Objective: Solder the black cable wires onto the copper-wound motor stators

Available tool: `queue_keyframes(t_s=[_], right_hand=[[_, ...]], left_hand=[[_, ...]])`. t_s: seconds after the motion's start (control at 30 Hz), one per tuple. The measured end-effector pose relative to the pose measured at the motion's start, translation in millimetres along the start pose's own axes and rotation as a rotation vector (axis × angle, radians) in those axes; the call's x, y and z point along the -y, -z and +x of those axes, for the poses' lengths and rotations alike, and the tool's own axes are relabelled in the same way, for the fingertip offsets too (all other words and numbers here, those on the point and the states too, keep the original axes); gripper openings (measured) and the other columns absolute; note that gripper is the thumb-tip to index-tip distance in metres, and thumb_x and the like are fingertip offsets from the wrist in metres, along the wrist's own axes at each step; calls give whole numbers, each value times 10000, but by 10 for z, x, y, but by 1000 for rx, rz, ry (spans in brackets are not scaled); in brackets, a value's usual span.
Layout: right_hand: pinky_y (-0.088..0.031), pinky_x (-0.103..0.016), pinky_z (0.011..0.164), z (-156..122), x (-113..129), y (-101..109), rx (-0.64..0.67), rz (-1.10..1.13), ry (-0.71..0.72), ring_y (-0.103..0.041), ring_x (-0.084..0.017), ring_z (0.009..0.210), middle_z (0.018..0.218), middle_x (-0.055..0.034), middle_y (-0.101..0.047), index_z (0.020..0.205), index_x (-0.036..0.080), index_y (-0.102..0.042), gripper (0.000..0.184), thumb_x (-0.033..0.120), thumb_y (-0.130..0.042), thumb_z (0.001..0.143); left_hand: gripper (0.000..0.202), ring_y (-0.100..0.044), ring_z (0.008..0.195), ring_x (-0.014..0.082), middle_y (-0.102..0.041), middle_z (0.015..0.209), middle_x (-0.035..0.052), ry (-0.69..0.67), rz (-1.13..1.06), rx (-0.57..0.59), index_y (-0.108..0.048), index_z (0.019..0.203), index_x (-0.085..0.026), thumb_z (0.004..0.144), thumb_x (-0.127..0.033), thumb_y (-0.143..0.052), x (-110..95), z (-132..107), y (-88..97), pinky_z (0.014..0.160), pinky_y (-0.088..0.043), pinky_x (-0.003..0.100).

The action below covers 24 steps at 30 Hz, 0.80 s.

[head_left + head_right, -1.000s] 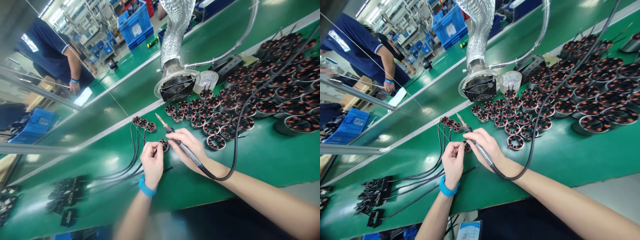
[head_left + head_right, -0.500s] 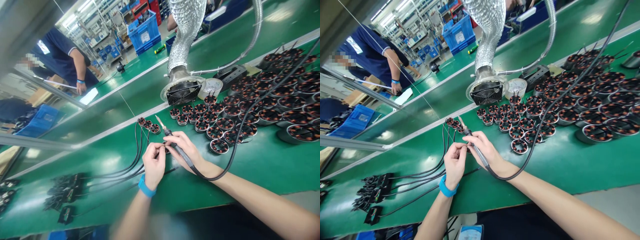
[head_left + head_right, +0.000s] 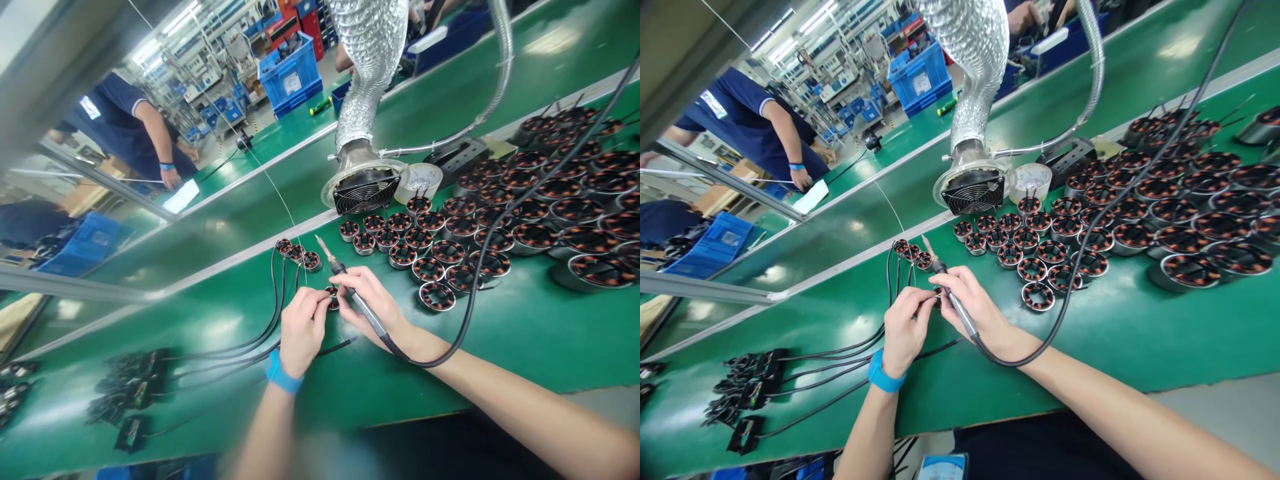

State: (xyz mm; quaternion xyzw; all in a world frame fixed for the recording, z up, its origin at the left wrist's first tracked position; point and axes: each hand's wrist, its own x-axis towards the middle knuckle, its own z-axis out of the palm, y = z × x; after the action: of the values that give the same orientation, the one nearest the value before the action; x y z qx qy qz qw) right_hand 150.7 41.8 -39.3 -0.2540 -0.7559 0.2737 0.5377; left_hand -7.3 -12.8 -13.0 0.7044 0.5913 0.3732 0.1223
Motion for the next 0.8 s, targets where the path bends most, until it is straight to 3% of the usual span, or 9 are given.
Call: queue_keyframes(t_s=[0.17, 0.5, 0.8], right_hand=[[-587, -293, 806, -7, -15, 2, 13, -56, 44, -641, -169, 952, 1075, -77, -535, 1329, 260, -501, 476, 47, -512, 904], [-592, -281, 793, -6, -50, -16, 11, -58, 78, -651, -164, 929, 1084, -82, -558, 1331, 272, -522, 451, 85, -526, 920], [-573, -313, 852, -83, -112, 3, 176, -64, 117, -618, -168, 970, 1121, -91, -562, 1392, 260, -497, 436, 119, -461, 980]], left_hand=[[155, -611, 804, 162, -639, 887, 62, -43, 73, 25, -679, 980, -191, 963, -165, -527, -6, -10, 23, 735, -475, 277], [128, -526, 680, 132, -601, 817, 25, 92, -10, 80, -647, 849, -197, 943, -198, -560, -53, 11, 88, 617, -391, 258], [157, -483, 669, 126, -527, 771, 4, 143, -81, 80, -617, 835, -192, 966, -197, -530, -57, 22, 70, 617, -380, 253]])
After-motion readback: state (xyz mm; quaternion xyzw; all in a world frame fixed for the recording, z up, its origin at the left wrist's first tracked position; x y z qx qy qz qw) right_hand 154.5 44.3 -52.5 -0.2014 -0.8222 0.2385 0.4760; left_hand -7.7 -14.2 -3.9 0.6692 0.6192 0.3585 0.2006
